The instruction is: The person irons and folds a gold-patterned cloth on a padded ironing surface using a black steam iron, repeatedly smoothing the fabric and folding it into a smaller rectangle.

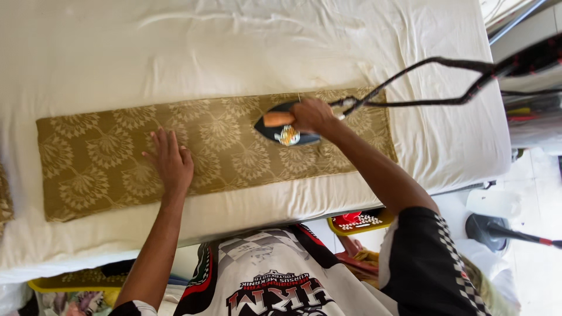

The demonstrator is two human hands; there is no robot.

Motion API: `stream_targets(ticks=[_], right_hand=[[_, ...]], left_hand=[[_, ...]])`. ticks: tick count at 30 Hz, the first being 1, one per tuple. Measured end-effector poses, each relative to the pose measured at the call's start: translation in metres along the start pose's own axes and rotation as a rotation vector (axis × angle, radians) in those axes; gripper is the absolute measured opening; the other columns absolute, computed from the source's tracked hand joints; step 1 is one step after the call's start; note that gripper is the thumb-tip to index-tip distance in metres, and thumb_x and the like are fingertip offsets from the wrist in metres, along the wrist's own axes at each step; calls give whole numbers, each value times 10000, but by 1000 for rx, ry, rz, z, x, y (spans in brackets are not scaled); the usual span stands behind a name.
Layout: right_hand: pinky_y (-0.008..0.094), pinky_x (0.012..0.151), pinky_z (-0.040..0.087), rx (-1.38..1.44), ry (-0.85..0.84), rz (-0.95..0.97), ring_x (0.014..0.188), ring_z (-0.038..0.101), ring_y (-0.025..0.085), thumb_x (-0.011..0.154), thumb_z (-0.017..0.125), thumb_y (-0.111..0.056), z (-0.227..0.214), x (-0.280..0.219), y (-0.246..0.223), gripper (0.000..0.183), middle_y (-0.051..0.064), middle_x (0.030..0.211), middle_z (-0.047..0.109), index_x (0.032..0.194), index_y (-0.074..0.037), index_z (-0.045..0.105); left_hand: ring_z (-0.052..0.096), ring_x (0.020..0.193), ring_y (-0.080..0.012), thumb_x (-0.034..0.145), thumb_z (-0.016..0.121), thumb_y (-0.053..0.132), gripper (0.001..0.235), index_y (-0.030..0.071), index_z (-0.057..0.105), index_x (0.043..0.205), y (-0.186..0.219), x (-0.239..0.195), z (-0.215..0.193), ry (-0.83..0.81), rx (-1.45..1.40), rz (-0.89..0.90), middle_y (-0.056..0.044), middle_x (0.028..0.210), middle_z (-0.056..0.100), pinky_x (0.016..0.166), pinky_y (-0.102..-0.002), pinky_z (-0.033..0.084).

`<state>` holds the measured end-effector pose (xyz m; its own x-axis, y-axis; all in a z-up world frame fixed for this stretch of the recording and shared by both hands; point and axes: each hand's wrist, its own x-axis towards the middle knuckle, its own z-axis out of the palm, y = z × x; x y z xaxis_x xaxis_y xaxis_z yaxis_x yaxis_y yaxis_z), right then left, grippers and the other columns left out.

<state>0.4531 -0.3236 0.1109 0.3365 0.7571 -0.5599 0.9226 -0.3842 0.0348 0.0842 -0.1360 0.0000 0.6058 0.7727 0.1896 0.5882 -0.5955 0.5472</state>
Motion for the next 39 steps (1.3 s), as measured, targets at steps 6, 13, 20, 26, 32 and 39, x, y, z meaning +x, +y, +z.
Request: stream_targets(ticks=[6, 13, 20, 26, 32, 39], right_hand=[[503, 837, 610, 82, 169, -48, 906, 758, 400, 893, 627, -339, -35, 39, 48, 292, 172, 905, 753, 1009, -125, 787], [543, 911, 574, 26, -53, -240, 1002, 742, 413, 863, 661, -387, 12, -12, 64, 321, 169, 951, 778, 990, -126, 800], [497, 828, 610, -57, -96, -375, 901, 759, 396, 852, 633, -416, 82, -98, 77, 334, 153, 891, 780, 958, -146, 800], [473, 837, 616, -150, -51, -370, 923, 768, 362, 861, 641, -409, 66, -102, 83, 303, 124, 913, 788, 967, -179, 806], [493, 822, 615, -136, 118, -355, 917, 764, 374, 829, 655, -433, 41, -22, 70, 341, 126, 881, 786, 943, -148, 802], [524, 844, 602, -14, 32, -349, 951, 751, 419, 833, 679, -402, 45, -33, 75, 331, 169, 910, 781, 961, -119, 795]], left_hand=[[96, 1592, -412, 1099, 452, 170, 531, -1, 403, 1599, 29, -23, 16, 13, 131, -111, -234, 1724, 174, 1109, -817, -20], [104, 1575, -443, 1100, 472, 162, 540, -23, 383, 1599, 66, -25, 31, 25, 165, -155, -259, 1704, 151, 1101, -839, 26], [100, 1585, -428, 1079, 443, 200, 541, 7, 394, 1582, 130, -17, 70, 3, 56, -89, -251, 1705, 179, 1107, -824, -43], [125, 1579, -432, 1036, 517, 161, 581, 5, 404, 1584, 118, -18, 73, -4, 167, -97, -247, 1703, 188, 1111, -854, 63], [116, 1575, -418, 1083, 480, 115, 535, 18, 394, 1601, 107, -35, 52, 24, 153, -160, -233, 1702, 164, 1135, -819, 63], [131, 1574, -424, 1017, 544, 76, 569, 13, 450, 1575, 108, -44, 52, 49, 146, -152, -224, 1702, 193, 1134, -814, 86]])
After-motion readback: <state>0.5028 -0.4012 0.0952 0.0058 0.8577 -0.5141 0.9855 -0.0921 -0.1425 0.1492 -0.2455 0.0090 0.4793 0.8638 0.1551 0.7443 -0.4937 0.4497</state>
